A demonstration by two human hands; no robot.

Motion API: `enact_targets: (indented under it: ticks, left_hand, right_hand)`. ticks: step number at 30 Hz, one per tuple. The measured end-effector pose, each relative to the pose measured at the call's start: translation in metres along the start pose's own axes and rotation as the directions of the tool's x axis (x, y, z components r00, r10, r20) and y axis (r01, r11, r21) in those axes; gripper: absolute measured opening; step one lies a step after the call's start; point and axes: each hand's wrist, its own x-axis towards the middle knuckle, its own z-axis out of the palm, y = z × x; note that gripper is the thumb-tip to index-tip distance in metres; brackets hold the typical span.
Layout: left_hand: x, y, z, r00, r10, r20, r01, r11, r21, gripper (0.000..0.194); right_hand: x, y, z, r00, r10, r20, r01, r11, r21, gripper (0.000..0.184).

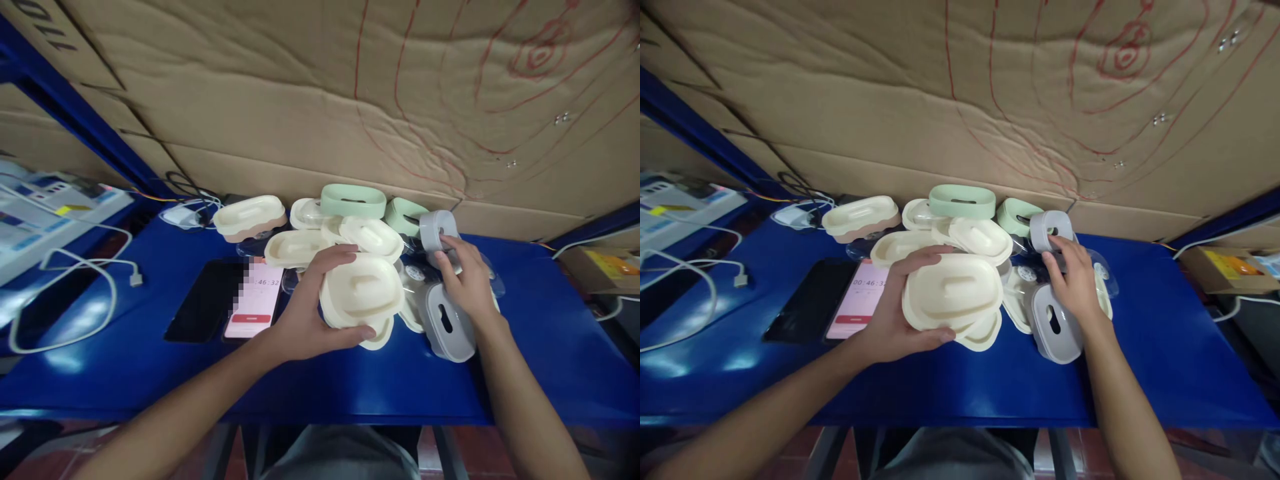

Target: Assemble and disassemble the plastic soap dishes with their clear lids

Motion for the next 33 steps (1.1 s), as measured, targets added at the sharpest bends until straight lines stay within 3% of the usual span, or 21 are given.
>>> enact_targets:
  ticks: [6,9,13,17,19,21,26,33]
  left_hand:
    - [0.000,0.002,0.000,1.000,0.008,0.009,-0.008,1.000,-0.017,0.090]
    - [0.000,0.003,0.000,1.000,0.007,0.003,-0.007,0.999,-0.038,0.090]
    - [0.000,0.005,0.000,1.000,0.010,-0.001,-0.010,0.999,-0.053,0.089]
    - [-0.002,0.006,0.003,0.999,0.014,0.030,-0.011,0.997,-0.071,0.092]
    - [-0.003,0.003,0.005,0.998,0.022,0.060,-0.017,0.997,-0.078,0.092]
    - [-0.004,0.000,0.006,0.996,0.027,0.080,-0.020,0.996,-0.086,0.090]
    - [-0.004,-0.001,0.005,0.992,-0.019,0.126,0.024,0.999,-0.038,0.086]
    - [-0.004,0.003,0.003,0.997,-0.014,0.080,0.007,0.996,0.088,0.061]
  right_hand:
    - [0.000,0.009,-0.002,0.993,0.091,-0.070,-0.092,0.996,-0.009,0.042]
    - [0.000,0.000,-0.011,0.990,0.096,-0.104,-0.096,0.995,0.006,0.042]
    - [-0.004,-0.042,-0.027,0.987,-0.155,-0.035,0.157,0.984,0.087,0.049]
    - [-0.014,-0.092,-0.027,0.875,-0.477,0.088,0.444,0.861,0.248,0.065]
    - [-0.019,-0.107,-0.021,0.815,-0.565,0.131,0.509,0.805,0.305,0.057]
    - [-0.022,-0.114,-0.018,0.795,-0.591,0.132,0.525,0.782,0.336,0.046]
    - [-0.020,-0.109,-0.027,0.852,-0.518,0.076,0.466,0.817,0.338,0.043]
    - [-0.006,-0.064,-0.048,0.926,-0.377,0.009,0.376,0.924,0.072,0.045]
